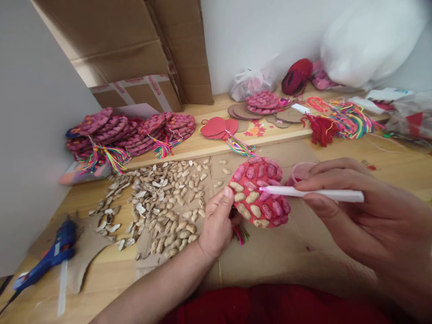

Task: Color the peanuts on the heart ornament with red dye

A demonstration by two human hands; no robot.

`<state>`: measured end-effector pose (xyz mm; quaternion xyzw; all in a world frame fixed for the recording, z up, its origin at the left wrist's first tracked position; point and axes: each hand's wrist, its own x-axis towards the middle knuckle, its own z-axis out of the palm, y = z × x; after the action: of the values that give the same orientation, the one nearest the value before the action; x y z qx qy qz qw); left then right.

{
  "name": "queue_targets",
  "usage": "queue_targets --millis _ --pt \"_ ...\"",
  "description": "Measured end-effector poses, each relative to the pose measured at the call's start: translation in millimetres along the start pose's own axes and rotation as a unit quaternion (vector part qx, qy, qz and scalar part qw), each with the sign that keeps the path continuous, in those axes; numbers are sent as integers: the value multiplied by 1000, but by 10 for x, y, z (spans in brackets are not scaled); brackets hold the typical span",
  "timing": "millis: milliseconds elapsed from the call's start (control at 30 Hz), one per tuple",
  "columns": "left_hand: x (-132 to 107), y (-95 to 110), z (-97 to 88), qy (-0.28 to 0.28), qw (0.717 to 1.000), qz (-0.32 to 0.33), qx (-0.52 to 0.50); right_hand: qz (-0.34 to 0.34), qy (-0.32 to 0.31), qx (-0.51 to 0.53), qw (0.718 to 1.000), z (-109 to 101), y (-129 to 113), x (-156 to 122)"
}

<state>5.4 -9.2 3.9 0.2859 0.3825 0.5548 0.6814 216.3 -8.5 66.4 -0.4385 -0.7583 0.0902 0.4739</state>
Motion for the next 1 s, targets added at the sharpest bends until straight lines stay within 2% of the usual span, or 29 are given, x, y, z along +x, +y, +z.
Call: queue_targets --millis 233,367,600,767,1000 --pt "-7 12 8 4 1000 -3 2 -32 -41 -4 999 18 17 23" --pt "0 16 19 17 1000 -7 -7 -30 -20 -7 999 19 11 27" --pt "3 20 12 10 1000 -12 -15 -13 -18 11 1000 13 25 21" --pt "4 16 16 24 999 -16 -18 16 3 19 1000 2 -3 15" --pt "-7 18 13 25 999 -23 -8 -22 -42 -2 999 25 14 11"
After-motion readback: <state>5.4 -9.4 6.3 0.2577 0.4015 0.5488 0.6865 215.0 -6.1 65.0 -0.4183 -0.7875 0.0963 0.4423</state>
